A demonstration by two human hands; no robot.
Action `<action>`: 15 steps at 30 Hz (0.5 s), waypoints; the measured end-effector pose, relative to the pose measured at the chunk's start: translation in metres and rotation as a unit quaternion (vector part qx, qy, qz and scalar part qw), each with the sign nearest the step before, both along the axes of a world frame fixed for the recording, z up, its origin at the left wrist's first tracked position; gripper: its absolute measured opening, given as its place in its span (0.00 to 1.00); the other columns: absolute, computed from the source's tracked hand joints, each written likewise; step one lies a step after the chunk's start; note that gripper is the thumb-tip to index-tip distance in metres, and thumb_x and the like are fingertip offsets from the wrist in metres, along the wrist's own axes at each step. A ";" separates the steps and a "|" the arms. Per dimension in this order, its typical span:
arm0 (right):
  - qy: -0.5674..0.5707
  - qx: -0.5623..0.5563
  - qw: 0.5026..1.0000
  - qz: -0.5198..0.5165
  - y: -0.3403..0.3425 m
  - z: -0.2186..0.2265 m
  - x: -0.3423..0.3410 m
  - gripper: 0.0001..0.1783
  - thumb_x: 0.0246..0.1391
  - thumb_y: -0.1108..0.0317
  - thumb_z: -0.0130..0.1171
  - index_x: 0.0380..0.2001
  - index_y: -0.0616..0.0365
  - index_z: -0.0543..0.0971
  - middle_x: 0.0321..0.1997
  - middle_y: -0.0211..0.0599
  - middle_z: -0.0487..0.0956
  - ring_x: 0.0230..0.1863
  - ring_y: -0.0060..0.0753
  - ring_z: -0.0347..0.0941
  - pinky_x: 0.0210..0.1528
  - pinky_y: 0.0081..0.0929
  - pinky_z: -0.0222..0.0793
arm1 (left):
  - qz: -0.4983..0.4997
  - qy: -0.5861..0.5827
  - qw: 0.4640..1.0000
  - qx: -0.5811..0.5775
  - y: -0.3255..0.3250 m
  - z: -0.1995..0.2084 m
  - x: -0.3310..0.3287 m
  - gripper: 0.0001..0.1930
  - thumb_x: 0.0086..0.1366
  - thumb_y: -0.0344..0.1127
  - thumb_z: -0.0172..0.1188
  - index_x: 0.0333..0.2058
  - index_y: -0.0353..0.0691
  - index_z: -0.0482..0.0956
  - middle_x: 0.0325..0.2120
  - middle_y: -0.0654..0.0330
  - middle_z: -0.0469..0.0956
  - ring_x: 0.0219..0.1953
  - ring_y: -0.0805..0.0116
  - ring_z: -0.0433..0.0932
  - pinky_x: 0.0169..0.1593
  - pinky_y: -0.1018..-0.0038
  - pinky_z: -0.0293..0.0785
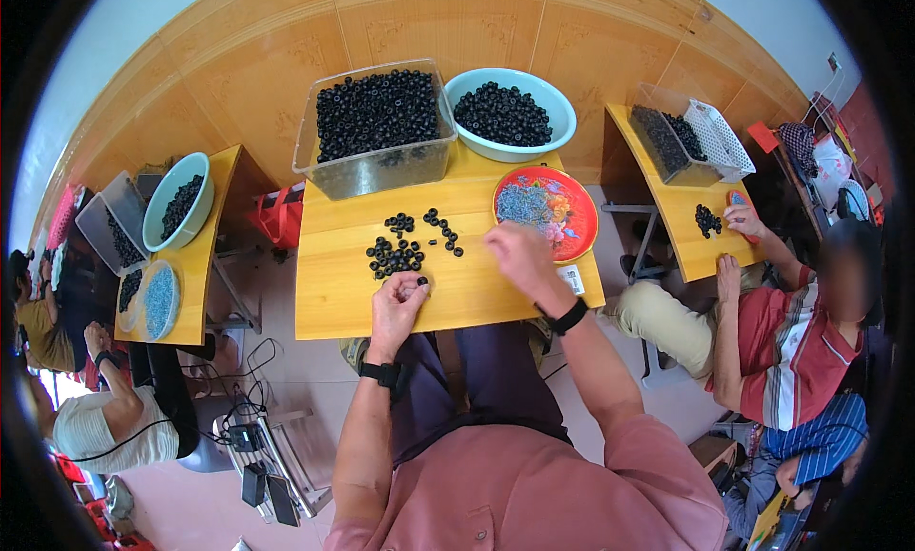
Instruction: Sorting small black plastic components on a wooden table.
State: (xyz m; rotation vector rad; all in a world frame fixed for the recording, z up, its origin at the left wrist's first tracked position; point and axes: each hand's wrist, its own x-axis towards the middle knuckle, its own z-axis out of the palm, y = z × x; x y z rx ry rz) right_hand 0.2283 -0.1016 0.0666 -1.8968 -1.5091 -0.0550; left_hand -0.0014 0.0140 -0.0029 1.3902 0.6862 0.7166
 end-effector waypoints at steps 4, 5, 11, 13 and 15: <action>-0.028 -0.095 0.993 -0.062 -0.018 -0.002 0.058 0.08 0.50 0.78 0.59 0.32 0.55 0.84 0.36 0.46 0.80 0.41 0.54 0.78 0.43 0.49 0.73 | 0.001 0.011 1.000 0.025 0.001 -0.001 0.001 0.08 0.66 0.24 0.64 0.43 0.32 0.78 0.32 0.64 0.81 0.32 0.80 0.79 0.38 0.83 0.75; -0.032 -0.107 0.991 -0.068 -0.021 -0.006 0.064 0.09 0.50 0.79 0.59 0.33 0.56 0.84 0.36 0.47 0.79 0.42 0.55 0.78 0.43 0.49 0.73 | 0.003 0.018 0.999 0.029 0.001 0.000 0.001 0.08 0.66 0.24 0.65 0.43 0.33 0.78 0.31 0.65 0.81 0.32 0.80 0.79 0.37 0.83 0.75; -0.032 -0.149 0.985 -0.083 -0.025 -0.015 0.067 0.11 0.51 0.79 0.58 0.37 0.57 0.84 0.39 0.46 0.79 0.44 0.55 0.77 0.46 0.47 0.73 | 0.004 0.032 0.998 0.045 -0.001 0.003 0.000 0.08 0.66 0.24 0.65 0.42 0.32 0.79 0.31 0.65 0.81 0.31 0.81 0.77 0.38 0.83 0.74; -0.022 -0.136 0.987 -0.085 -0.026 -0.019 0.068 0.10 0.51 0.78 0.58 0.36 0.57 0.83 0.39 0.47 0.79 0.44 0.56 0.77 0.45 0.49 0.73 | 0.010 0.033 0.998 0.048 -0.003 0.004 0.001 0.07 0.65 0.24 0.66 0.41 0.32 0.79 0.30 0.65 0.81 0.30 0.82 0.76 0.37 0.83 0.74; -0.012 -0.124 0.989 -0.085 -0.027 -0.020 0.070 0.10 0.50 0.78 0.58 0.36 0.57 0.82 0.39 0.48 0.79 0.44 0.57 0.77 0.45 0.51 0.72 | 0.016 0.034 0.998 0.051 -0.003 0.004 0.001 0.07 0.65 0.24 0.66 0.40 0.31 0.80 0.29 0.66 0.81 0.29 0.84 0.74 0.37 0.83 0.74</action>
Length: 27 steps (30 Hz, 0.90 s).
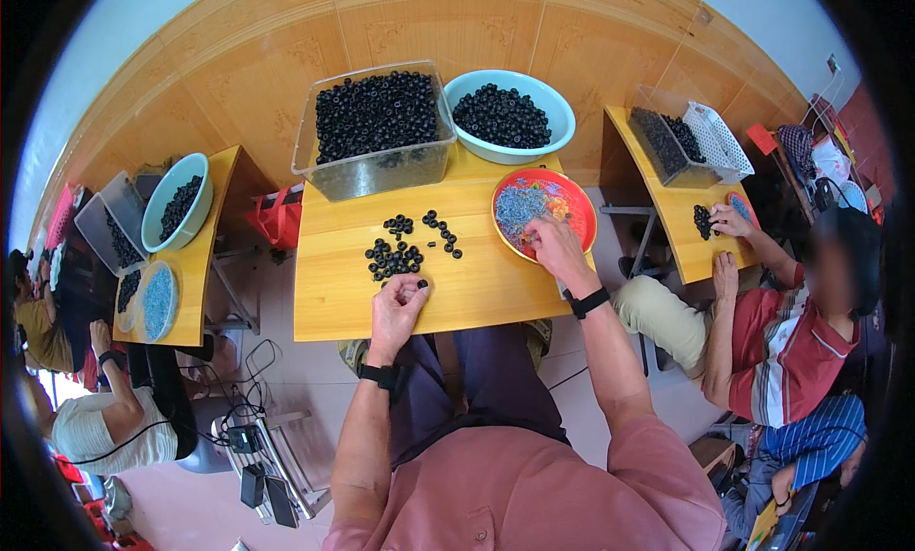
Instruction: Sorting small black plastic components on a wooden table.
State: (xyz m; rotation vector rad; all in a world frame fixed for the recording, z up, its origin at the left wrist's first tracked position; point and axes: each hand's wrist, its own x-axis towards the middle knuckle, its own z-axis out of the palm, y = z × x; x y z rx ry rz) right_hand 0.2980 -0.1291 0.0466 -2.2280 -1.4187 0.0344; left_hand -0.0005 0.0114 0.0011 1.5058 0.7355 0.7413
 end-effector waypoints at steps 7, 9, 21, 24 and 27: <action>-0.015 -0.022 1.000 0.004 -0.005 -0.004 0.006 0.07 0.51 0.76 0.59 0.35 0.58 0.81 0.38 0.46 0.81 0.42 0.55 0.78 0.44 0.49 0.73 | 0.003 -0.001 1.000 0.012 0.000 -0.001 0.000 0.07 0.65 0.25 0.66 0.41 0.31 0.80 0.29 0.66 0.81 0.29 0.83 0.74 0.37 0.82 0.75; -0.018 -0.027 0.999 0.001 -0.005 -0.004 0.005 0.06 0.51 0.76 0.59 0.34 0.58 0.81 0.38 0.46 0.81 0.41 0.55 0.79 0.44 0.48 0.73 | 0.003 0.002 1.000 0.017 0.000 -0.002 0.000 0.07 0.65 0.25 0.66 0.41 0.31 0.80 0.29 0.66 0.81 0.29 0.83 0.74 0.37 0.82 0.75; 0.000 -0.013 0.998 -0.059 -0.006 0.012 -0.009 0.04 0.52 0.74 0.59 0.32 0.60 0.81 0.35 0.47 0.82 0.38 0.52 0.80 0.41 0.48 0.75 | 0.010 0.003 1.000 0.025 -0.001 -0.007 -0.001 0.08 0.64 0.26 0.68 0.40 0.32 0.80 0.25 0.69 0.79 0.27 0.84 0.72 0.32 0.83 0.71; 0.082 0.122 0.989 -0.029 -0.003 0.020 -0.026 0.05 0.52 0.75 0.59 0.33 0.61 0.81 0.30 0.47 0.82 0.34 0.50 0.81 0.38 0.43 0.76 | 0.010 0.013 0.999 0.031 -0.001 -0.007 -0.003 0.09 0.64 0.28 0.68 0.40 0.32 0.80 0.24 0.69 0.78 0.26 0.84 0.72 0.32 0.83 0.71; 0.136 0.140 0.979 0.064 0.003 0.030 -0.064 0.07 0.54 0.75 0.60 0.37 0.62 0.81 0.29 0.47 0.83 0.33 0.47 0.82 0.36 0.38 0.77 | 0.006 0.007 1.000 0.022 0.000 -0.014 -0.001 0.09 0.64 0.29 0.68 0.41 0.32 0.80 0.24 0.66 0.80 0.28 0.82 0.75 0.34 0.81 0.72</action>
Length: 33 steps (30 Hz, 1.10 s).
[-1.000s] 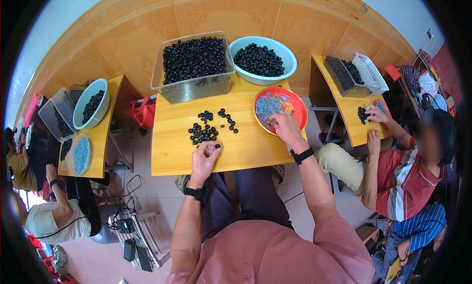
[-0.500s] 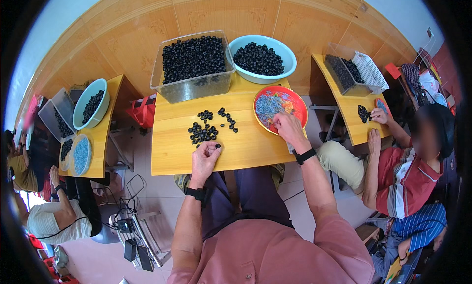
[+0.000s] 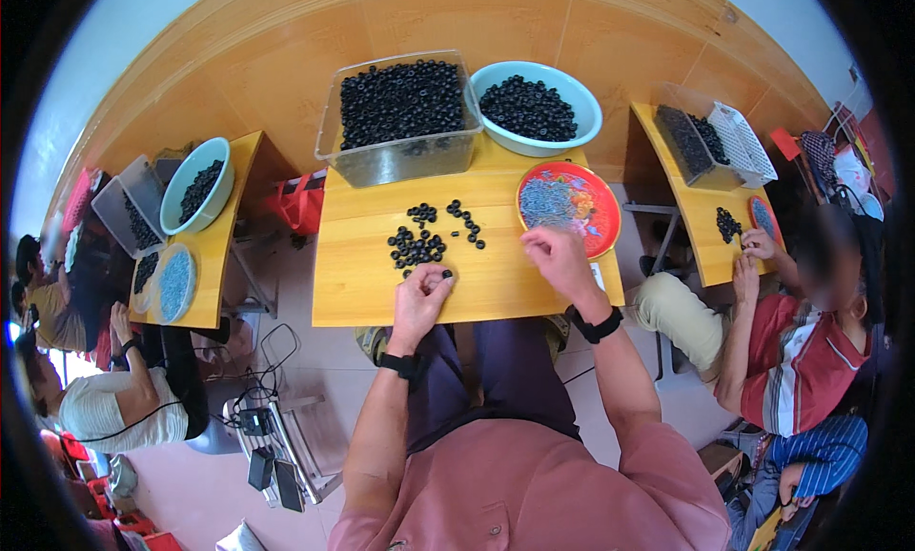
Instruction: Sorting small black plastic components on a wooden table.
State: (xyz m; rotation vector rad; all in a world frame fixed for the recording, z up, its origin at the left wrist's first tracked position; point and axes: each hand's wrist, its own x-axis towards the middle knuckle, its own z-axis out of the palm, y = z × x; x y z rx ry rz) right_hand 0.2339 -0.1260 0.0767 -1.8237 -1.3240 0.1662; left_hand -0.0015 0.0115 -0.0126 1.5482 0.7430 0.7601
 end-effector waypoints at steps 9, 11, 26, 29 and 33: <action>0.087 0.021 0.991 0.100 0.035 -0.046 -0.086 0.07 0.55 0.72 0.63 0.37 0.62 0.80 0.33 0.47 0.83 0.36 0.48 0.83 0.38 0.37 0.78 | -0.039 -0.036 0.995 -0.079 -0.004 0.022 0.001 0.09 0.67 0.25 0.64 0.44 0.31 0.77 0.29 0.61 0.84 0.32 0.78 0.81 0.37 0.81 0.76; 0.027 0.038 0.994 0.096 0.039 -0.047 -0.093 0.07 0.54 0.71 0.65 0.35 0.60 0.79 0.33 0.45 0.81 0.35 0.50 0.81 0.37 0.41 0.77 | -0.043 -0.050 0.994 -0.090 -0.002 0.021 0.000 0.09 0.68 0.24 0.63 0.45 0.31 0.76 0.30 0.61 0.84 0.33 0.77 0.82 0.37 0.81 0.76; -0.153 0.093 0.982 0.055 0.045 -0.046 -0.101 0.12 0.48 0.69 0.70 0.35 0.56 0.79 0.31 0.35 0.79 0.29 0.45 0.75 0.34 0.39 0.71 | 0.000 -0.097 0.988 -0.119 0.003 0.010 0.003 0.09 0.66 0.24 0.65 0.43 0.34 0.76 0.26 0.66 0.80 0.25 0.83 0.75 0.29 0.85 0.71; -0.151 0.089 0.983 0.058 0.049 -0.054 -0.095 0.10 0.50 0.70 0.69 0.35 0.57 0.78 0.32 0.37 0.79 0.31 0.45 0.75 0.34 0.40 0.71 | 0.020 -0.094 0.987 -0.128 0.000 0.014 0.006 0.09 0.66 0.24 0.65 0.43 0.34 0.77 0.29 0.66 0.80 0.27 0.83 0.75 0.31 0.84 0.72; -0.106 0.102 0.988 0.052 0.053 -0.065 -0.088 0.07 0.53 0.71 0.65 0.33 0.58 0.77 0.31 0.40 0.77 0.34 0.48 0.76 0.39 0.43 0.72 | 0.056 -0.029 0.998 -0.015 -0.004 0.016 0.006 0.09 0.66 0.25 0.66 0.43 0.33 0.78 0.30 0.67 0.79 0.29 0.84 0.74 0.35 0.84 0.72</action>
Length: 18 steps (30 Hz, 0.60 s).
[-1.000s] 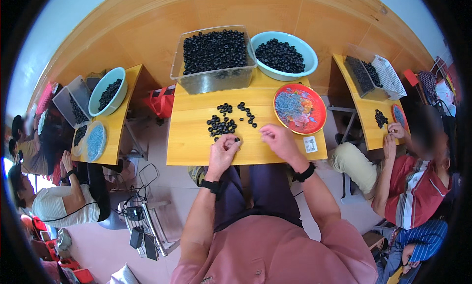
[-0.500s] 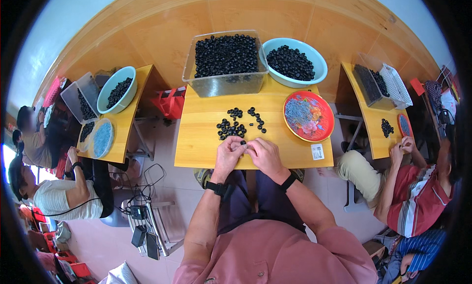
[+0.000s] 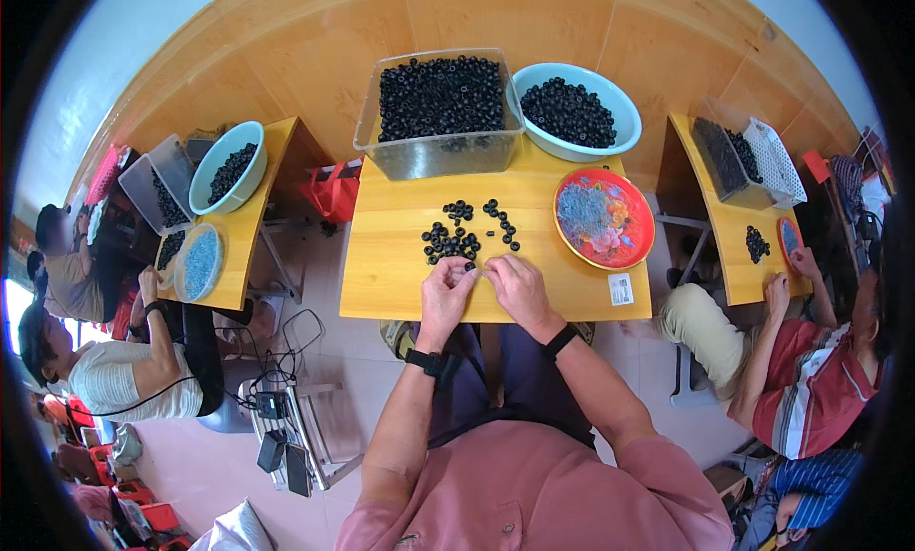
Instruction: Sorting small black plastic components on a wooden table.
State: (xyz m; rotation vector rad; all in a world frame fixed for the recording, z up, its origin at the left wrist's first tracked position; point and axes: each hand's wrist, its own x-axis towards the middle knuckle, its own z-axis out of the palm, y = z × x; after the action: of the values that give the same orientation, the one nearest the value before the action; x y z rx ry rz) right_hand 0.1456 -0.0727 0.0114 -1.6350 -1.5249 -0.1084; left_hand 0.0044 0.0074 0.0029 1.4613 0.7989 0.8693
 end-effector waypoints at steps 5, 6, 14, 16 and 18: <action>0.039 -0.009 0.999 0.008 0.000 -0.003 0.002 0.05 0.53 0.73 0.64 0.32 0.60 0.77 0.30 0.42 0.77 0.34 0.50 0.77 0.38 0.44 0.73 | -0.019 0.045 0.999 0.024 -0.001 -0.004 -0.001 0.08 0.65 0.26 0.67 0.42 0.33 0.79 0.27 0.70 0.77 0.28 0.84 0.72 0.34 0.84 0.71; 0.048 -0.009 0.999 0.009 0.000 -0.003 0.003 0.05 0.54 0.73 0.64 0.32 0.60 0.78 0.30 0.43 0.77 0.34 0.50 0.77 0.38 0.44 0.73 | -0.020 0.056 0.997 0.040 -0.002 -0.004 -0.001 0.08 0.65 0.26 0.67 0.41 0.33 0.80 0.26 0.70 0.76 0.28 0.84 0.72 0.34 0.84 0.71; 0.111 0.008 0.994 0.017 -0.001 0.000 0.002 0.04 0.55 0.74 0.63 0.34 0.62 0.79 0.32 0.42 0.80 0.34 0.50 0.79 0.37 0.41 0.75 | -0.016 0.078 0.993 0.086 -0.004 -0.003 0.000 0.08 0.64 0.27 0.68 0.40 0.33 0.80 0.24 0.70 0.77 0.27 0.83 0.71 0.32 0.82 0.71; 0.113 0.022 0.993 0.029 -0.002 0.003 0.002 0.05 0.55 0.74 0.63 0.35 0.62 0.80 0.32 0.42 0.80 0.34 0.49 0.79 0.37 0.41 0.75 | -0.007 0.098 0.988 0.117 -0.006 0.003 0.001 0.09 0.63 0.27 0.69 0.40 0.34 0.81 0.24 0.66 0.78 0.27 0.81 0.73 0.33 0.80 0.73; 0.046 0.049 0.996 0.055 -0.002 0.005 0.001 0.06 0.54 0.74 0.64 0.35 0.62 0.80 0.31 0.41 0.80 0.34 0.48 0.79 0.37 0.41 0.75 | -0.002 0.103 0.986 0.130 -0.006 0.005 0.002 0.09 0.62 0.27 0.69 0.40 0.34 0.81 0.24 0.65 0.78 0.26 0.80 0.74 0.33 0.79 0.74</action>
State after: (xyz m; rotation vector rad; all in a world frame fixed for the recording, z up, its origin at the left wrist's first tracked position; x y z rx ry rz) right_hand 0.1466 -0.0743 0.0164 -1.4570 -1.5117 -0.0459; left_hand 0.0059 0.0016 0.0081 1.8058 0.8577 0.8510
